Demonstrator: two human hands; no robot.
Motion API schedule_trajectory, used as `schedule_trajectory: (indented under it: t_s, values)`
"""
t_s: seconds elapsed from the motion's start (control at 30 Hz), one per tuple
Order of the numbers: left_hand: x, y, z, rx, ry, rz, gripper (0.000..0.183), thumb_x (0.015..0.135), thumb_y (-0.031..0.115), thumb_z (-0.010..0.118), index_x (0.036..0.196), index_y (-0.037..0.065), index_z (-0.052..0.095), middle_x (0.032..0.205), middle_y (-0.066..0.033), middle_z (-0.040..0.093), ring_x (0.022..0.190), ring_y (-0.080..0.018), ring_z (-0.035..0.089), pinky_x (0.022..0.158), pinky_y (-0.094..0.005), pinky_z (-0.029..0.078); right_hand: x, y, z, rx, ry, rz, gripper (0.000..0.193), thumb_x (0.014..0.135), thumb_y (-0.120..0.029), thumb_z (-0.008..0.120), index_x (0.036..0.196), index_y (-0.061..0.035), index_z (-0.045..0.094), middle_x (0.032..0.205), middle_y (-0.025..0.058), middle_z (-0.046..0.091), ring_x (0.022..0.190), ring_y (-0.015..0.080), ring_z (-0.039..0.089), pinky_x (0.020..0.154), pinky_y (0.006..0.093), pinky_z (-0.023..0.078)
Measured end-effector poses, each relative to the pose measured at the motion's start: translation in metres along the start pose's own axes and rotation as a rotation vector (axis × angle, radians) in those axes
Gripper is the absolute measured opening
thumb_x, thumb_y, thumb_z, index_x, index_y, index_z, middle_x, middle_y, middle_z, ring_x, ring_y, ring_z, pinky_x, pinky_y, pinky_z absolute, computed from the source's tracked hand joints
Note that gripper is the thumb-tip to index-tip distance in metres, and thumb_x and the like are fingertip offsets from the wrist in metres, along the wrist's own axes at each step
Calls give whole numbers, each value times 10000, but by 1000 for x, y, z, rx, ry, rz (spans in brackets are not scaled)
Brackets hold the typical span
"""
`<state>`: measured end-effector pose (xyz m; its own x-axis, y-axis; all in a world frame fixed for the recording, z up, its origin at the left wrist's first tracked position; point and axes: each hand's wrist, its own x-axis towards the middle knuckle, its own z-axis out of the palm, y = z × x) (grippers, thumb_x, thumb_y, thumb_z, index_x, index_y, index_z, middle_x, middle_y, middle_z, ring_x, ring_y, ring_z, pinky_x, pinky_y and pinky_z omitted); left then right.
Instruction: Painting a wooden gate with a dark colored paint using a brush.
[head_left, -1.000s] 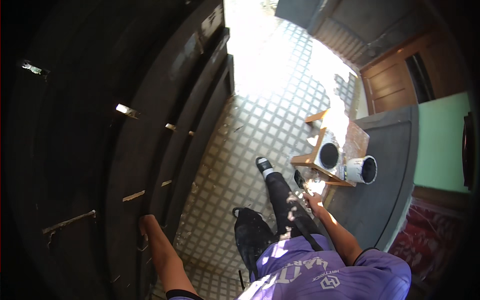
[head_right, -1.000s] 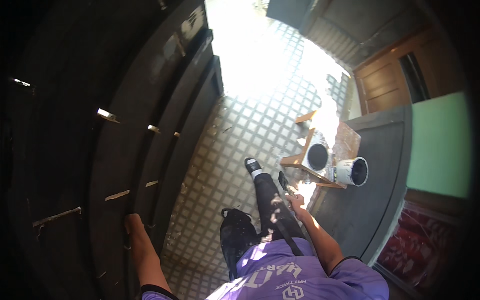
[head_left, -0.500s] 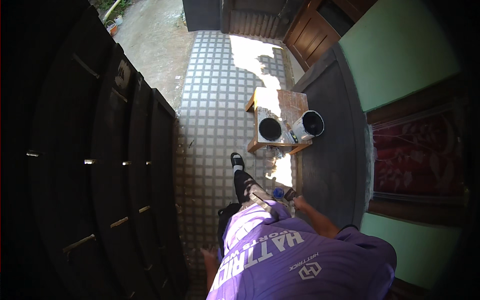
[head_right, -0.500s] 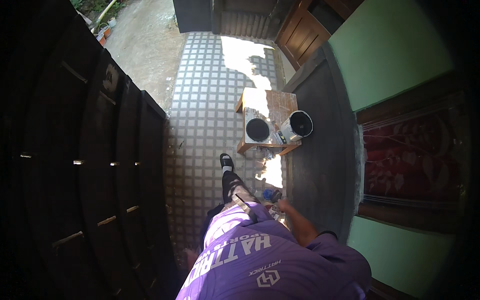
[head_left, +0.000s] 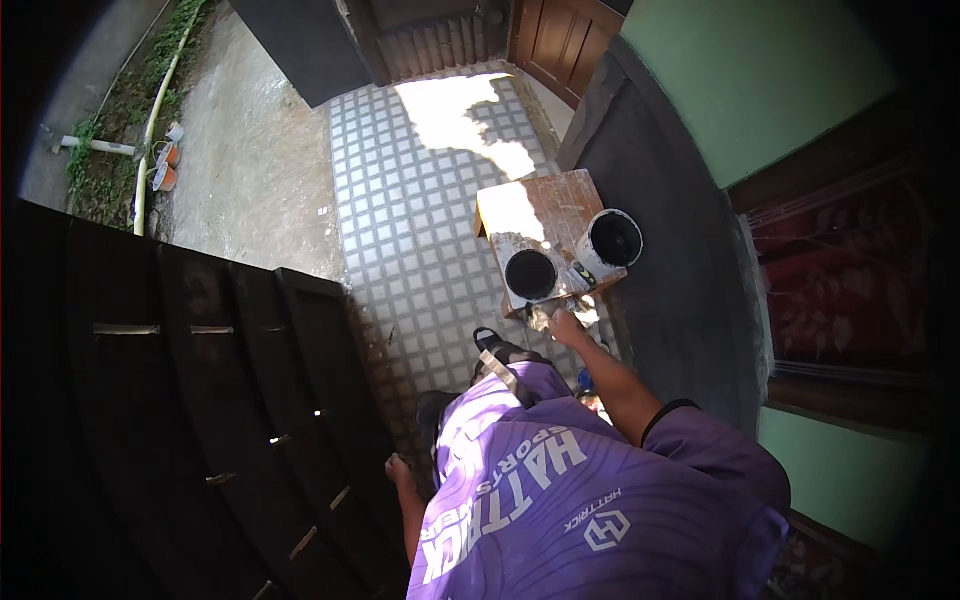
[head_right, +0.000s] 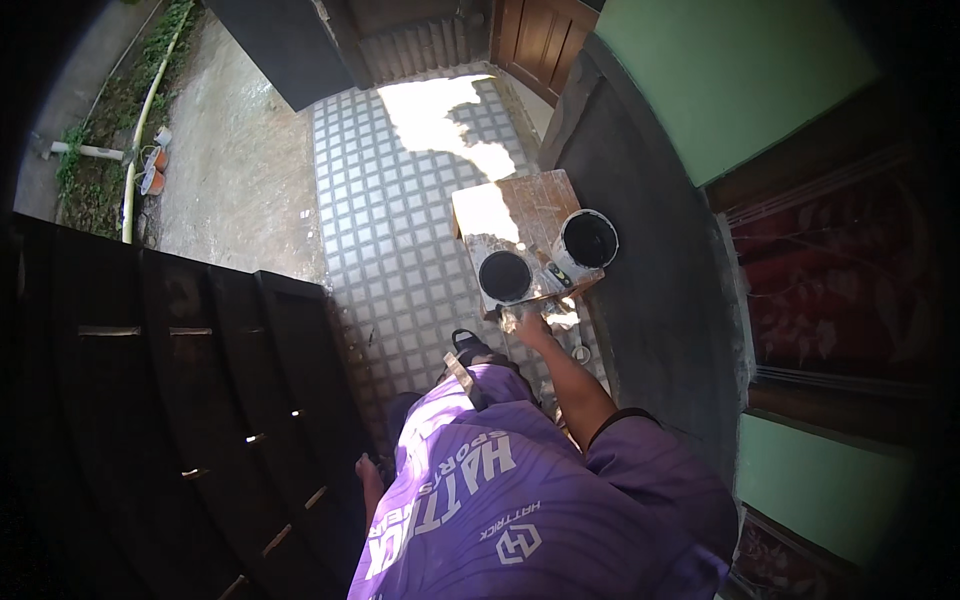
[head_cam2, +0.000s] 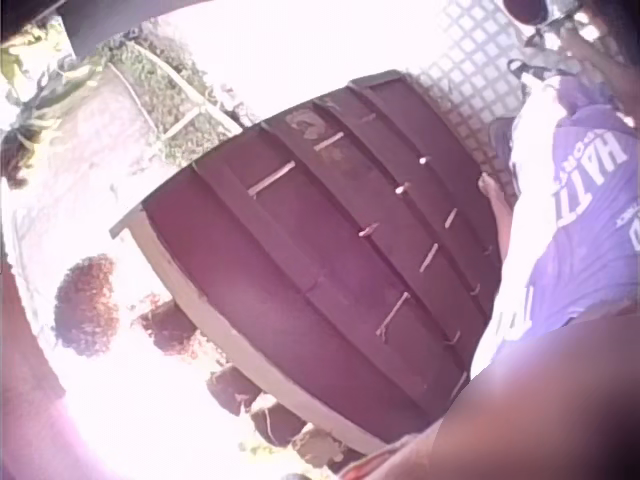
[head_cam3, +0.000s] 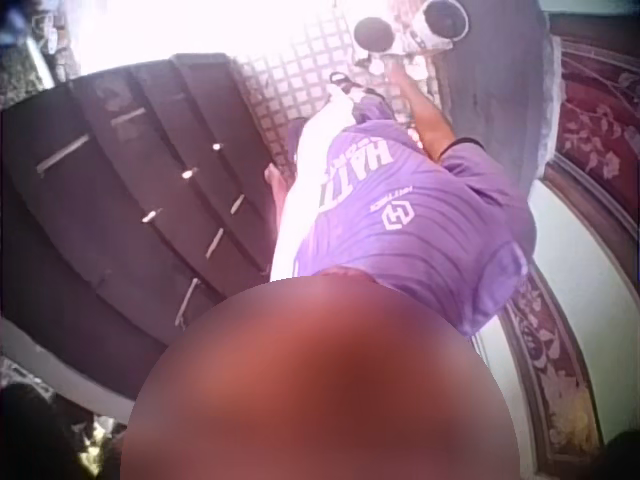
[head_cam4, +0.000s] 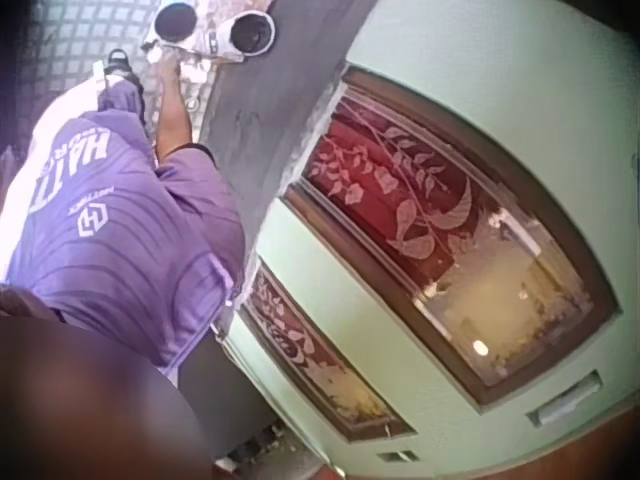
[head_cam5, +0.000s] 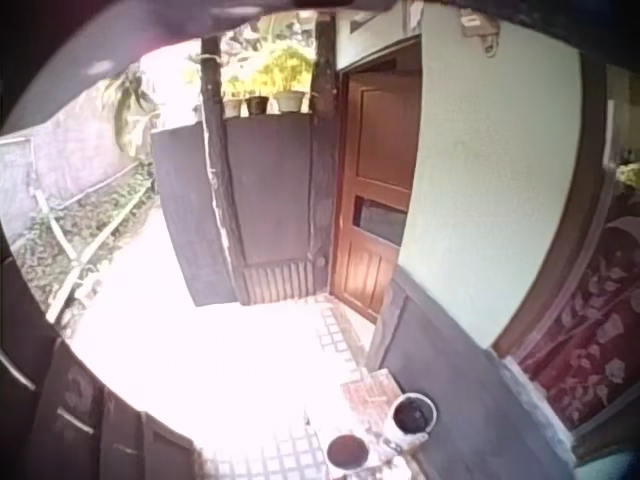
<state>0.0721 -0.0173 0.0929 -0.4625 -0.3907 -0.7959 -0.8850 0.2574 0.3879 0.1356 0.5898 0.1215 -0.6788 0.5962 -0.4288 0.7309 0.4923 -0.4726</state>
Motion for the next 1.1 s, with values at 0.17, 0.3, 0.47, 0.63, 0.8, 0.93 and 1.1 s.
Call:
schedule_trajectory:
  t_s: [0.17,0.3,0.47,0.63,0.8,0.93,1.1]
  values:
    - [-17,174,51,126,45,307,342,955,356,564,1207,126,580,1012,-23,635,796,-157,609,580,-320,475,28,-40,-38,168,170,14,273,783,-171,780,873,-22,570,778,133,653,774,294,673,679,410,502]
    - [-6,241,84,383,-26,664,399,955,266,604,1231,-20,568,1098,-142,655,1000,-274,623,910,-361,469,-4,-46,-44,342,299,125,225,803,-196,762,895,-44,623,808,142,679,800,321,683,661,422,505]
    - [85,287,67,302,-388,161,358,945,279,609,1233,68,587,1038,-80,678,871,-215,647,704,-394,537,-85,-67,-7,153,495,190,249,831,-291,732,861,-57,651,772,148,662,738,372,647,635,452,503]
    - [135,358,79,635,-373,323,382,929,288,623,1242,75,570,982,-53,680,789,-188,643,598,-374,531,-174,-88,46,358,699,447,230,814,-214,762,792,-37,617,712,108,619,611,263,607,575,373,477]
    - [144,407,134,679,-461,969,256,895,98,613,1125,-13,604,946,-106,664,788,-228,641,716,-342,523,-184,-112,86,386,715,551,208,827,-129,764,788,-9,598,691,43,577,611,146,553,593,291,461]
    - [92,403,239,910,-617,1309,249,876,82,624,1111,8,595,1120,-161,581,971,-283,615,807,-361,507,-148,-92,109,437,741,518,138,864,-110,721,902,1,649,765,104,615,685,202,598,657,313,494]
    - [43,317,350,969,-1161,1254,297,865,74,670,1148,25,594,1091,-149,578,902,-274,625,797,-347,517,-7,-68,81,232,748,265,197,899,-68,665,1073,-4,598,967,153,629,822,312,638,751,372,528]
